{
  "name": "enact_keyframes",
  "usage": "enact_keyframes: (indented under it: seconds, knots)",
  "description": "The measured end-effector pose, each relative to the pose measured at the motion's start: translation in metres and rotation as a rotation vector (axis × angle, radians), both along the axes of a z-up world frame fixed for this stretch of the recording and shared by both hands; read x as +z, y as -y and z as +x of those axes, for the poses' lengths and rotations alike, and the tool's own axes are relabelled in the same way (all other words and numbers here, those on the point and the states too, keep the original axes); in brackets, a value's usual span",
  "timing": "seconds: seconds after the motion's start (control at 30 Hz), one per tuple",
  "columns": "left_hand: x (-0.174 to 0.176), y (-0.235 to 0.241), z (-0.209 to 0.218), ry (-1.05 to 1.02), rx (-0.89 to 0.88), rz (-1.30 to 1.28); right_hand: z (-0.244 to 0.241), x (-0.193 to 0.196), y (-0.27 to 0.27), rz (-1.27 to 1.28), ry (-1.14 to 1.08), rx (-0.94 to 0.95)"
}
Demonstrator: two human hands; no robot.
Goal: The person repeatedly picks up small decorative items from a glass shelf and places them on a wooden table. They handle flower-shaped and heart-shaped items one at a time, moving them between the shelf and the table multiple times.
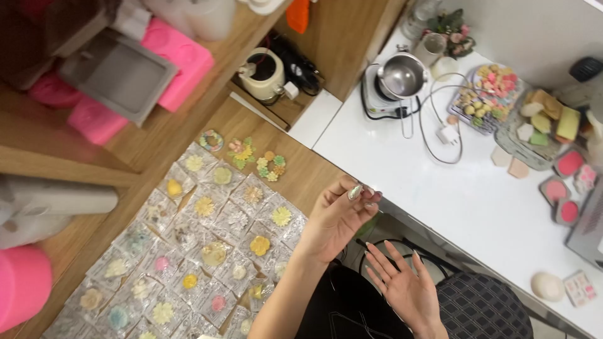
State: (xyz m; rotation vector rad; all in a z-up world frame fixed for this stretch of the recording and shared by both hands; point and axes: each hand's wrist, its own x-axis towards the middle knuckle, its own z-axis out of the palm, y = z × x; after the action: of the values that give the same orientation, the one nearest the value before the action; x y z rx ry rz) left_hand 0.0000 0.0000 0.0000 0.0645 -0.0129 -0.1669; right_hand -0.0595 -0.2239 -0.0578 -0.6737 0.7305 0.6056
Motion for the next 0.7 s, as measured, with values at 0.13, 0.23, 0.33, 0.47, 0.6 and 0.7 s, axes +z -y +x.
enact_keyframes:
  seconds: [0.13, 0.23, 0.33, 0.47, 0.6, 0.7]
  knots:
    - [0.014, 0.001, -0.007, -0.059, 0.09, 0.283, -0.003, 0.003, -0.002, 0.061, 0.026, -0.014]
    - [0.026, 0.003, -0.013, -0.094, 0.106, 0.462, -0.006, 0.003, -0.002, 0.068, 0.018, -0.02]
    - [0.037, 0.004, -0.016, -0.145, 0.082, 0.573, -0.008, 0.001, -0.002, 0.084, 0.035, -0.013]
    - [0.048, 0.006, -0.019, -0.196, 0.034, 0.611, -0.011, 0.0, -0.002, 0.123, 0.075, 0.006]
    - [0.041, 0.007, -0.021, -0.215, 0.0, 0.555, -0.013, 0.001, -0.002, 0.126, 0.079, 0.01]
    - [0.041, 0.006, -0.021, -0.263, -0.047, 0.457, -0.014, 0.001, -0.003, 0.113, 0.079, 0.014]
